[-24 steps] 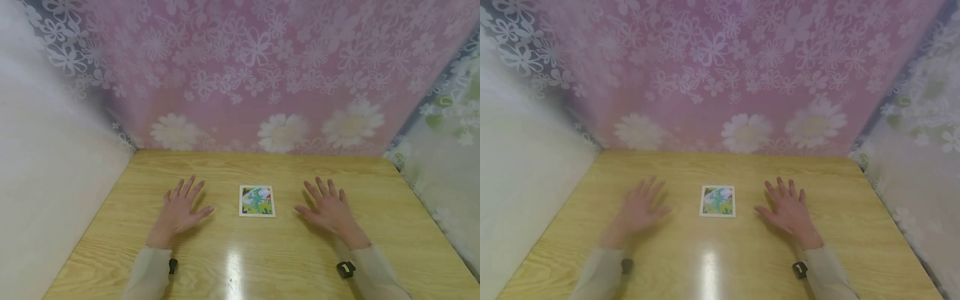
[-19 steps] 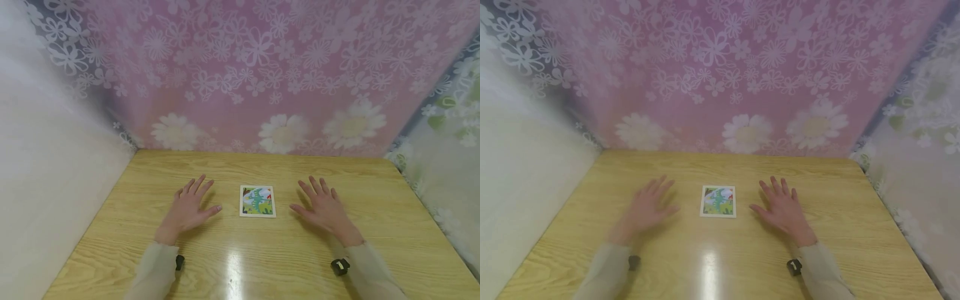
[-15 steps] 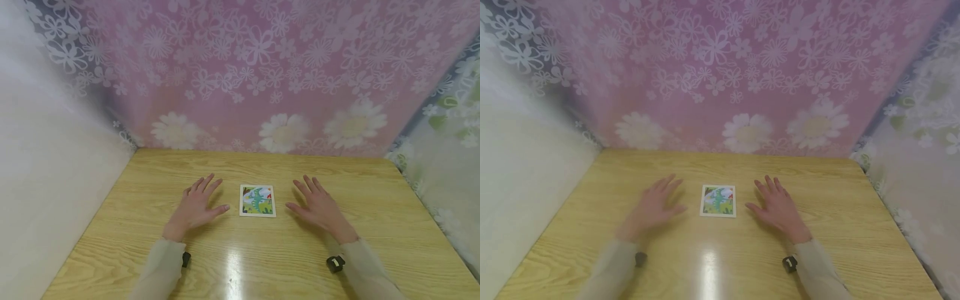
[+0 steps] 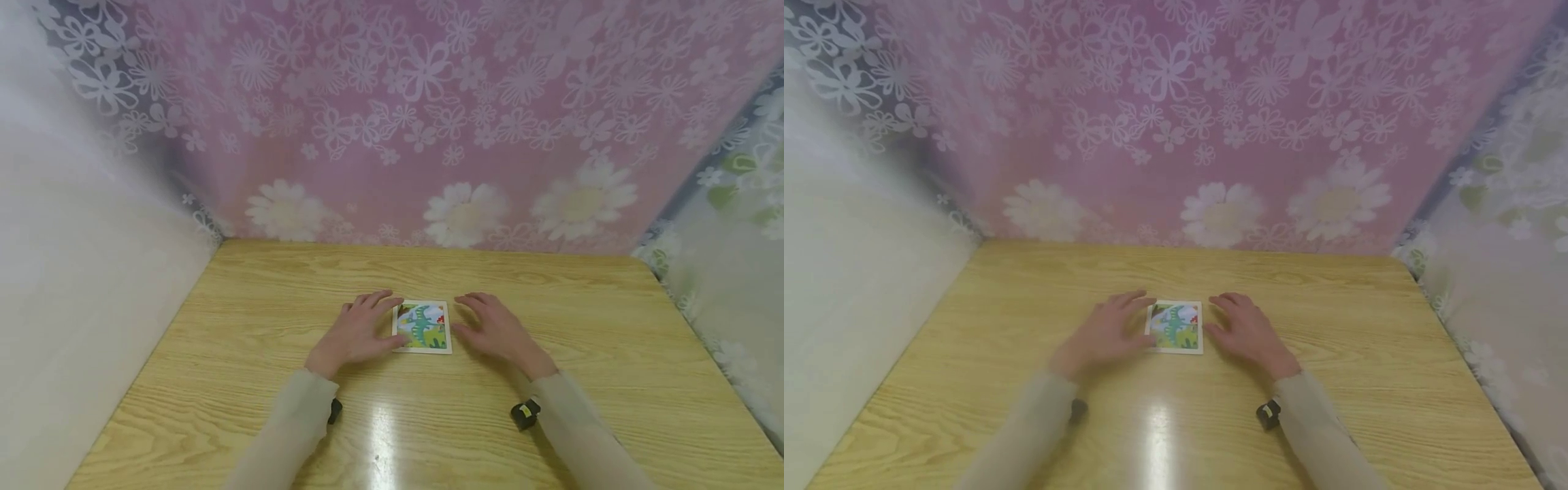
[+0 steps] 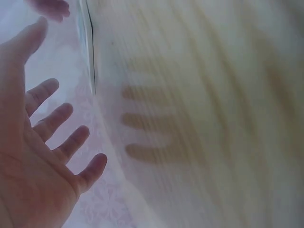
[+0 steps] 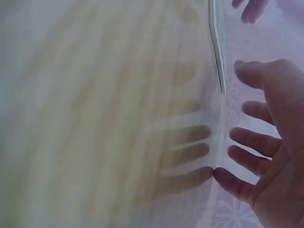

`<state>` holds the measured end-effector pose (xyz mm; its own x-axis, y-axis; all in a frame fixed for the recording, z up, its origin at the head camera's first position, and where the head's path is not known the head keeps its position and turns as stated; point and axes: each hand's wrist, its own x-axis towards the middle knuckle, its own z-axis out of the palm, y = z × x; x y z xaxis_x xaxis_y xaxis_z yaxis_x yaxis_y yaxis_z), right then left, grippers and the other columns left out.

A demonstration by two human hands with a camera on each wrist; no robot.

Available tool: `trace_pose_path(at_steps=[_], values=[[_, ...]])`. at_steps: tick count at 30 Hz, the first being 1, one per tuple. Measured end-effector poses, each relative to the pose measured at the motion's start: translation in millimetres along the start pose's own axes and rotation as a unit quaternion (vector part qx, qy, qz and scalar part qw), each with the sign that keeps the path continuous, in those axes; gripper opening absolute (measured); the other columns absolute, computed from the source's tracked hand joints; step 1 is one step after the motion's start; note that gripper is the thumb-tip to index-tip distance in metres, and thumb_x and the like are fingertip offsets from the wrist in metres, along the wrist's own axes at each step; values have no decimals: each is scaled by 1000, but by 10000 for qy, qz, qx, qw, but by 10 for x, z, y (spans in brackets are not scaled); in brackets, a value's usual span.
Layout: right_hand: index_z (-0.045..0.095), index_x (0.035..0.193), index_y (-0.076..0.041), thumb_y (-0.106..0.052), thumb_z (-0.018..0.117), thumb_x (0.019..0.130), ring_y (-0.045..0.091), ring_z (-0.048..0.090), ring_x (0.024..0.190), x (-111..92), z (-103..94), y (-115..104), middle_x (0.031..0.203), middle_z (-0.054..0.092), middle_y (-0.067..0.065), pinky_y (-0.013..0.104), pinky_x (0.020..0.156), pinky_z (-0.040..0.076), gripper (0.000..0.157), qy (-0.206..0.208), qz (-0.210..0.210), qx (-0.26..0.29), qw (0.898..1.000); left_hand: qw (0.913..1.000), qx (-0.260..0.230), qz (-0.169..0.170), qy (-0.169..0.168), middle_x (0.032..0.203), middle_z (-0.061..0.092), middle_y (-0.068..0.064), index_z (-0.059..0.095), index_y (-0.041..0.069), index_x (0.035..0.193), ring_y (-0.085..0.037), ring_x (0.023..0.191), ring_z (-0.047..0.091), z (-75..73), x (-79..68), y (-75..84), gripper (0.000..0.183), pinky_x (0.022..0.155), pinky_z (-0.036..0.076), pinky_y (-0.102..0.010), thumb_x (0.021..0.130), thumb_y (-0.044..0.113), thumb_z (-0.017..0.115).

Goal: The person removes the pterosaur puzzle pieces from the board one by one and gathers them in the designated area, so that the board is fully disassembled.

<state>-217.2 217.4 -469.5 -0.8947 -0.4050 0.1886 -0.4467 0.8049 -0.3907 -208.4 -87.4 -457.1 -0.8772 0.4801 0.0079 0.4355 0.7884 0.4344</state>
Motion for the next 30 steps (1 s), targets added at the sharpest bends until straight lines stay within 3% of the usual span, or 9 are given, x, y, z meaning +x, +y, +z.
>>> trace_pose_path(at_steps=[7,13,17,23,30], values=[[68,129,-4,-27,76,92,40,62,115,203,107,0,122,68,20,57,102,46,44,57,-202,403,9990,9996,113,57,-237,164,39,-2,47,27,154,-34,147,39,20,139,62,70,113,33,-65,94,61,64],[71,126,-10,-30,77,92,36,55,111,297,182,-47,121,64,17,53,95,44,40,-293,63,660,9974,9983,364,158,-429,163,40,-1,48,30,153,-33,146,41,61,228,52,71,111,35,-63,93,62,65],[73,120,-11,-30,78,91,34,49,107,311,202,-54,120,60,17,50,89,43,35,-432,240,734,9961,9970,534,146,-536,163,39,-1,47,31,153,-32,146,41,87,252,55,72,109,36,-62,92,64,65],[71,114,-13,-31,78,91,33,46,106,356,152,-76,120,58,18,50,90,41,30,-725,439,844,9928,9963,646,105,-553,162,40,1,47,32,153,-31,145,42,119,276,42,72,109,36,-61,91,64,66],[70,109,-8,-28,77,91,30,48,101,447,149,-61,115,62,17,45,88,35,27,-817,273,715,9937,9961,630,118,-608,161,40,-1,49,30,152,-32,144,41,58,273,105,70,108,37,-59,92,61,66]])
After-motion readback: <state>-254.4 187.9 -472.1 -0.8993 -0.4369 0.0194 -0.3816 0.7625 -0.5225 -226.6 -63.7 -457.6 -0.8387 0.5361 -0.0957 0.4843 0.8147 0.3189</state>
